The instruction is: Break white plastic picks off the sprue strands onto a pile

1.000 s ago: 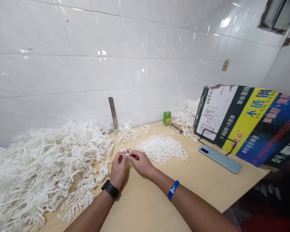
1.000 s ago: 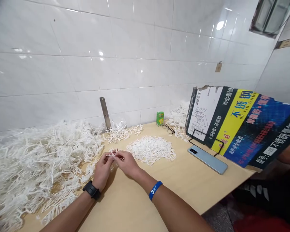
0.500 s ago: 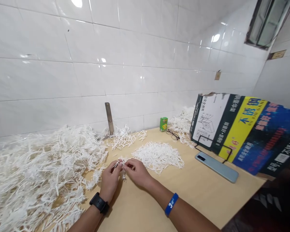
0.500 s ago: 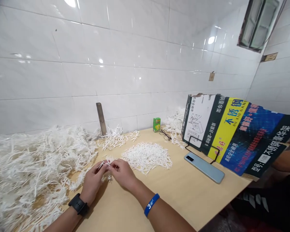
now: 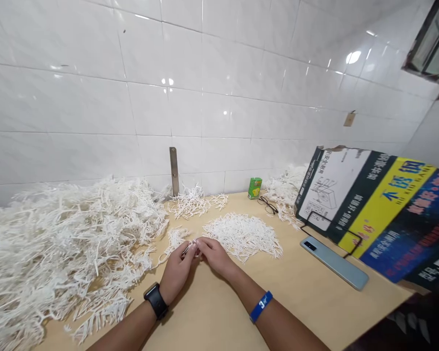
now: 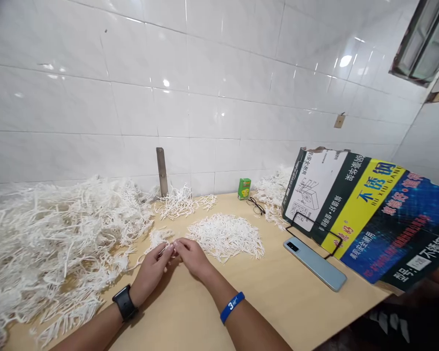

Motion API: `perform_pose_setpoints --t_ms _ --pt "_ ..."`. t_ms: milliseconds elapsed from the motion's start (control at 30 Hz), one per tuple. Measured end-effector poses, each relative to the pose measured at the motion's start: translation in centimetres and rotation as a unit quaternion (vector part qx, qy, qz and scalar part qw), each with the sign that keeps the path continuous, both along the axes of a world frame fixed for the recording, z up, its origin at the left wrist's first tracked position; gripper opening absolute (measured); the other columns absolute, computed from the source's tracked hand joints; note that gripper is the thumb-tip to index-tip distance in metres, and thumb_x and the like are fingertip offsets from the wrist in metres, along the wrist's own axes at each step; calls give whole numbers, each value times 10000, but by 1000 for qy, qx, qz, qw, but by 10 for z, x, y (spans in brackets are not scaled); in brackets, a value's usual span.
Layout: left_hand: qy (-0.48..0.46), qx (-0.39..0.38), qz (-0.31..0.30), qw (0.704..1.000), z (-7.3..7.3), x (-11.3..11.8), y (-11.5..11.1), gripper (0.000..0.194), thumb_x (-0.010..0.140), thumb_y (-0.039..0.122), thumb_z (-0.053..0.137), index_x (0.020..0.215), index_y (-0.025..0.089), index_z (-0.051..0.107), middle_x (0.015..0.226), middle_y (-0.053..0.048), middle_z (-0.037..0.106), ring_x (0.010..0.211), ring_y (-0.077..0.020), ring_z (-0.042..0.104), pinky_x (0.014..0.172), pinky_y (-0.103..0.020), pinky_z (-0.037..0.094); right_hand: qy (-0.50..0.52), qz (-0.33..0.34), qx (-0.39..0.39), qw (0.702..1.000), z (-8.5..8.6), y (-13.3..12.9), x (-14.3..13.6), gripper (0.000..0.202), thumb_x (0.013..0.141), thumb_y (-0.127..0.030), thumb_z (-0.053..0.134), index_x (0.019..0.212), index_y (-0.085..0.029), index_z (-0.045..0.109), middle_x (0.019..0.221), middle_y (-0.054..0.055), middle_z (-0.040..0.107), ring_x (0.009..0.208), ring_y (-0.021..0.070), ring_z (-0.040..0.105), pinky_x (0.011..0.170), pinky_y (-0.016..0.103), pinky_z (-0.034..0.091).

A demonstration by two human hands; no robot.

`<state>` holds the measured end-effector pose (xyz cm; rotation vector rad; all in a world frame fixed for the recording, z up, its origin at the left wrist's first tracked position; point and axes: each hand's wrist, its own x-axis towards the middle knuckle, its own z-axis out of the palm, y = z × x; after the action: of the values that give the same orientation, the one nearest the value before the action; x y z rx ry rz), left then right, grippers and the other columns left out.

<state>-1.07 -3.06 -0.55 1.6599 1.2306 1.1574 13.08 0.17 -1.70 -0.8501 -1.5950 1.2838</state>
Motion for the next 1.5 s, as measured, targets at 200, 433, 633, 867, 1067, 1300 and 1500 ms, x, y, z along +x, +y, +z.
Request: perform_pose_setpoints --t_ms 200,433,633,867,1067,1300,1500 --pt "30 78 -14 996 -4 3 2 399 916 478 402 976 142 608 1076 -50 598 1010 -129 532 911 -257 400 -36 -8 47 998 3 -7 -6 549 876 -468 570 1310 -132 575 1317 71 539 1216 115 518 1070 234 394" --pt "77 57 -28 995 -1 7 0 433 888 529 457 783 135 604 949 -26 584 924 -113 512 865 -245 366 -83 -115 29 989 15 -8 2 360 955 -353 418 1017 -105 672 1008 67 649 828 92 593 725 206 454" --pt "29 63 52 996 0 4 0 440 914 516 418 780 113 532 746 -16 537 717 -74 473 697 -211 360 -99 -79 134 983 20 -10 10 410 905 -436 501 1141 -133 644 972 28 648 838 75 585 760 189 443" --pt "9 78 42 996 1 6 1 355 884 451 511 832 104 564 702 -5 523 661 -50 472 644 -170 394 -119 12 143 982 23 -11 16 400 873 -397 553 1165 -137 640 1035 36 653 886 106 617 818 228 460" --pt "-16 17 24 999 2 6 1 478 889 542 479 680 112 461 600 0 440 568 -43 402 578 -186 348 -223 -28 221 949 21 -3 20 285 904 -331 534 768 -102 636 776 4 614 739 73 517 679 194 336" --pt "6 18 -3 1000 -3 5 -1 524 897 587 430 672 114 423 577 2 382 546 -38 354 564 -202 304 -224 -109 249 936 25 -1 24 309 923 -275 500 706 -88 617 705 8 567 688 54 464 655 195 284" --pt "-21 -5 -60 998 -3 8 -1 490 900 569 428 713 116 446 562 10 351 524 -35 323 545 -201 276 -211 -170 247 930 25 -1 22 303 923 -306 517 743 -107 659 761 13 589 747 68 494 702 211 306"
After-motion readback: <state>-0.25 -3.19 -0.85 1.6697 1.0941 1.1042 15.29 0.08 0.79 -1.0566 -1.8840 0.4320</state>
